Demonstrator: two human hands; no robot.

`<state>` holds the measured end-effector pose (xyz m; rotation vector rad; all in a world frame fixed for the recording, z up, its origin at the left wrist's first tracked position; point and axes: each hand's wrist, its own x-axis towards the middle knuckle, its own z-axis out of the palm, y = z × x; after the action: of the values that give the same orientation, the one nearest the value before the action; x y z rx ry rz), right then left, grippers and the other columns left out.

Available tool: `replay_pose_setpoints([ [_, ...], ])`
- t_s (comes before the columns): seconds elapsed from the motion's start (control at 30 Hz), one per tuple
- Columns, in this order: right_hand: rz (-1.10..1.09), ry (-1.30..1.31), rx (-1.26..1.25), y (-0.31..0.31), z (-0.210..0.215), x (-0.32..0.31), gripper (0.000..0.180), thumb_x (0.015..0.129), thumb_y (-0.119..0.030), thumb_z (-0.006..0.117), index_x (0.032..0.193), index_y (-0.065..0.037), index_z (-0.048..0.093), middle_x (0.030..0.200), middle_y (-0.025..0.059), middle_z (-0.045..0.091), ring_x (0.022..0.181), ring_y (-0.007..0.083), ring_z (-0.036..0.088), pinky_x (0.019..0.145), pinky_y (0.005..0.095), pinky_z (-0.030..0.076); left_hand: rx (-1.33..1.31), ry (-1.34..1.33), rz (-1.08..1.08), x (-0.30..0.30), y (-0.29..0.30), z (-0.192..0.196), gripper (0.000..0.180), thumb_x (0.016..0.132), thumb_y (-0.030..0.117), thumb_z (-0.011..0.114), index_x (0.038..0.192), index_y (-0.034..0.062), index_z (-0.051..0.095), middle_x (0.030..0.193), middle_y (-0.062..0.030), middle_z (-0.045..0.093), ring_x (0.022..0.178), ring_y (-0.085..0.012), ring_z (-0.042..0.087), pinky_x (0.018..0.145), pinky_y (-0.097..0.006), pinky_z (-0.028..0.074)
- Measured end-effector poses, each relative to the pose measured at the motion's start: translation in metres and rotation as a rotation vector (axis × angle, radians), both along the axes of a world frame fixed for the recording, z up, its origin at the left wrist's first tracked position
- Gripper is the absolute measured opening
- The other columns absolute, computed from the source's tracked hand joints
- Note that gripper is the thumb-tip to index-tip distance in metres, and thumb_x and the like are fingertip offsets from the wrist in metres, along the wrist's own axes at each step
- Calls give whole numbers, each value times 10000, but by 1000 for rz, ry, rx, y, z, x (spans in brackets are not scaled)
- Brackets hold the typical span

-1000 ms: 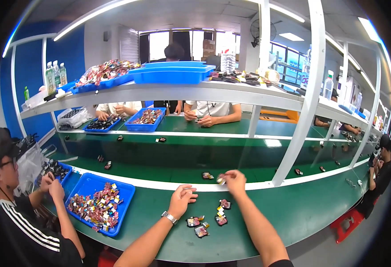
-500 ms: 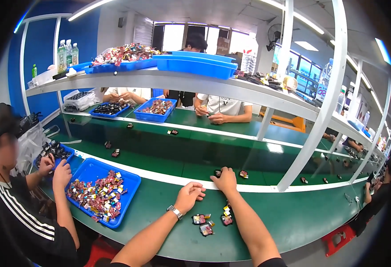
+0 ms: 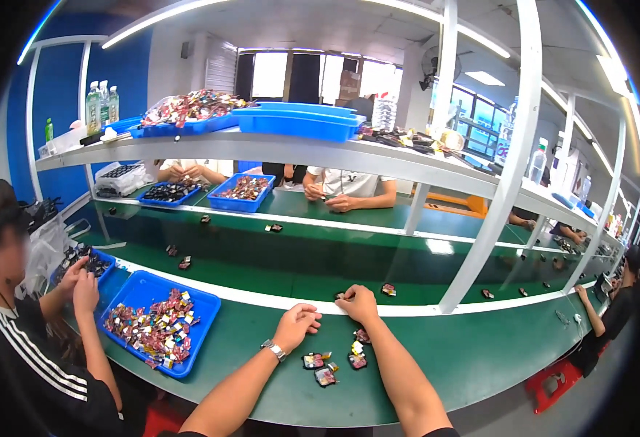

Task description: Inspecting and organizing small printed character badges on a production line workstation.

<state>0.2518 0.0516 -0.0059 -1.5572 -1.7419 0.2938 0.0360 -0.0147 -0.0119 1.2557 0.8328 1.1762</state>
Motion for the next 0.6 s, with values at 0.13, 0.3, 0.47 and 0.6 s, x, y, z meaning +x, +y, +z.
replay_pose_setpoints([
  [0.13,115,187,6,0,4,15,292,653,-199,825,811,-32,646,813,93,687,738,190,660,705,328,532,-29,11,-16,3,4,-3,230,957,97,518,1153,-24,523,1061,-159,652,845,-178,647,730,-286,550],
  [0.3,557,167,84,-70,38,-23,305,723,-92,772,975,-35,610,909,81,645,863,208,631,822,334,502,-180,-59,-182,-19,-2,7,312,1021,213,418,1179,-32,531,989,-127,647,754,-160,636,657,-268,528],
  [0.47,591,65,108,-101,44,-17,278,741,-82,744,980,-50,606,1049,93,611,1036,259,558,883,357,479,-202,43,-379,-13,2,16,304,1017,216,432,1107,-31,584,899,-94,640,715,-160,615,634,-273,505],
  [0.6,571,12,269,-106,46,-30,245,769,-96,735,983,-52,623,1093,91,611,1077,271,554,912,367,479,-204,-49,-305,-25,2,9,261,993,181,476,1107,-26,588,904,-110,660,720,-170,638,646,-272,517],
])
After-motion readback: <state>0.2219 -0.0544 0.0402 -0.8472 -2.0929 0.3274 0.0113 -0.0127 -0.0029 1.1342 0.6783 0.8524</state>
